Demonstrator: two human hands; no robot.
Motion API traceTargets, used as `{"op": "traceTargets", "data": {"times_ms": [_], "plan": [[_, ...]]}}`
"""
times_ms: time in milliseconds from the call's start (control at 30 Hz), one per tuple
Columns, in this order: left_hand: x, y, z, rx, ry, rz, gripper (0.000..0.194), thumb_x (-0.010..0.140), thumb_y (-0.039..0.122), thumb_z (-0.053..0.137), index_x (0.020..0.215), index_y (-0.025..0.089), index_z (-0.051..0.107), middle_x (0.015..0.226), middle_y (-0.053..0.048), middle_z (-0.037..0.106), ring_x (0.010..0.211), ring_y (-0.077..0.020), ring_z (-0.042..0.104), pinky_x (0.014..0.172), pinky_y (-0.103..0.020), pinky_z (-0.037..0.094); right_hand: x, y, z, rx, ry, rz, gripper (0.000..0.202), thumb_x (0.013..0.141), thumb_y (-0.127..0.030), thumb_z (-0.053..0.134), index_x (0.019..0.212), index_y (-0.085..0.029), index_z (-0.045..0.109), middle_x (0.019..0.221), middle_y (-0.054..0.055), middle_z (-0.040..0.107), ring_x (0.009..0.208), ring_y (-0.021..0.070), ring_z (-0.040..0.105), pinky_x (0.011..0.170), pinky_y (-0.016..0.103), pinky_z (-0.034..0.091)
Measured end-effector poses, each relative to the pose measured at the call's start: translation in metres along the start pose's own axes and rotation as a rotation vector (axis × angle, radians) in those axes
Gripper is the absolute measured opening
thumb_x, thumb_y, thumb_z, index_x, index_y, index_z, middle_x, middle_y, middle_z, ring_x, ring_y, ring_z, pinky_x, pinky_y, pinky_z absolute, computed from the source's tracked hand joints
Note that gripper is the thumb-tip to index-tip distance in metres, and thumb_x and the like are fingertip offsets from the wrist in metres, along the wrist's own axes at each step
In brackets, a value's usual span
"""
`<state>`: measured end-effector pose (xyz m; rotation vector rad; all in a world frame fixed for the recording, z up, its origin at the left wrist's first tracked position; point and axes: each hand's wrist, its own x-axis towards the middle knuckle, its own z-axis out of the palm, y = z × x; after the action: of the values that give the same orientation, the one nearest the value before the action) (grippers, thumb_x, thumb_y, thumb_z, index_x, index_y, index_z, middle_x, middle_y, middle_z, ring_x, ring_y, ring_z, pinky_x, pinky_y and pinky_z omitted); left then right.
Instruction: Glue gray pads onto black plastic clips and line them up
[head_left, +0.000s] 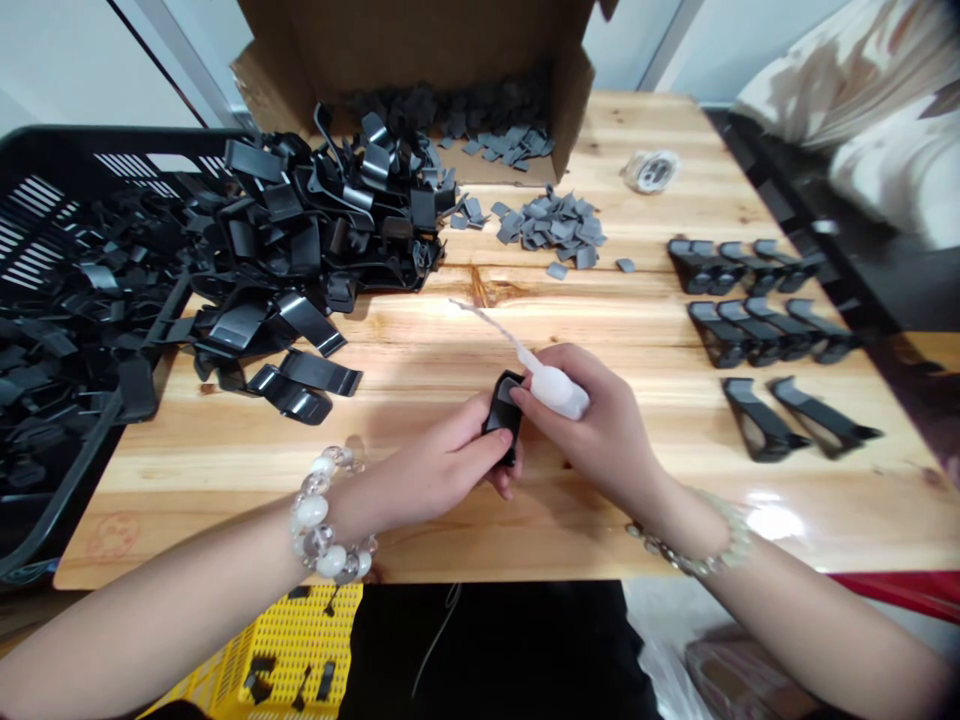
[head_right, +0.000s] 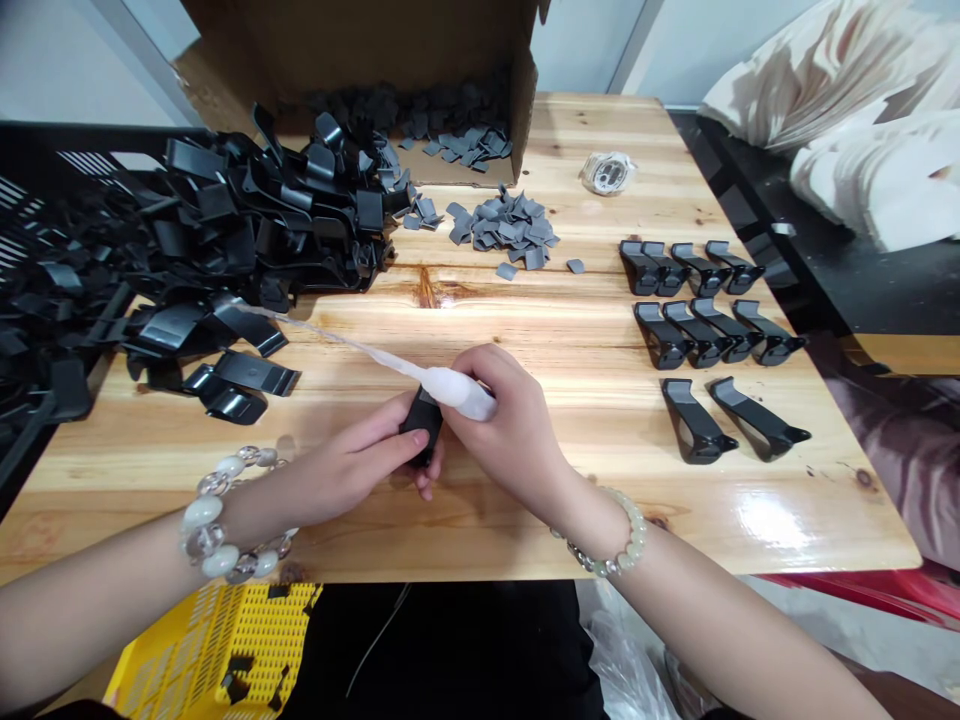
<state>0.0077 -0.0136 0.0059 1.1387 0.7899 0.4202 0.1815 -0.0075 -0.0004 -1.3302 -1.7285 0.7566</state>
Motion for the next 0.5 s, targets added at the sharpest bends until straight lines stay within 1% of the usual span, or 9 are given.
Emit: {"op": "traceTargets", "data": {"times_ms": [133, 300, 400, 500], "plan": [[0.0009, -0.0002, 0.0008, -0.017, 0.002, 0.033, 0.008, 0.095, 0.024, 0.039, 0.096, 0.018, 0.044, 0.084, 0.0, 0.054, 0.074, -0.013, 0.058, 0.076, -0.032, 0.051, -0.0001, -0.0016, 0.0014, 0.036, -0.015, 0.065, 0.01, 0.078, -0.015, 0.062, 0.077, -0.02, 0.053, 0.075, -0.001, 0.054, 0.072, 0.0131, 0.051, 0.068, 0.028, 0.041], [0.0023, -0.003, 0.001, -0.011, -0.002, 0.065, 0.01, 0.096, 0.025, 0.038, 0.095, 0.017, 0.045, 0.088, -0.001, 0.054, 0.075, -0.0122, 0.058, 0.075, -0.031, 0.051, -0.0012, 0.0023, 0.0049, 0.17, -0.013, 0.216, 0.013, 0.078, -0.023, 0.064, 0.08, -0.021, 0.051, 0.077, -0.001, 0.055, 0.066, 0.0125, 0.05, 0.062, 0.029, 0.042], [0.0027, -0.0057, 0.0007, -0.012, -0.015, 0.093, 0.012, 0.097, 0.025, 0.037, 0.1, 0.017, 0.046, 0.088, -0.001, 0.054, 0.075, -0.0117, 0.058, 0.076, -0.03, 0.051, -0.0001, 0.0035, 0.0047, 0.248, -0.023, 0.268, 0.016, 0.077, -0.025, 0.066, 0.08, -0.021, 0.051, 0.079, 0.0, 0.057, 0.065, 0.0127, 0.05, 0.061, 0.03, 0.042], [0.0021, -0.0062, 0.0008, -0.005, -0.016, 0.091, 0.013, 0.097, 0.024, 0.036, 0.105, 0.017, 0.044, 0.087, -0.001, 0.055, 0.075, -0.012, 0.058, 0.076, -0.03, 0.051, 0.0026, 0.0026, 0.0028, 0.326, -0.056, 0.309, 0.02, 0.074, -0.026, 0.069, 0.078, -0.021, 0.051, 0.077, -0.001, 0.056, 0.065, 0.0127, 0.051, 0.06, 0.03, 0.043]]}}
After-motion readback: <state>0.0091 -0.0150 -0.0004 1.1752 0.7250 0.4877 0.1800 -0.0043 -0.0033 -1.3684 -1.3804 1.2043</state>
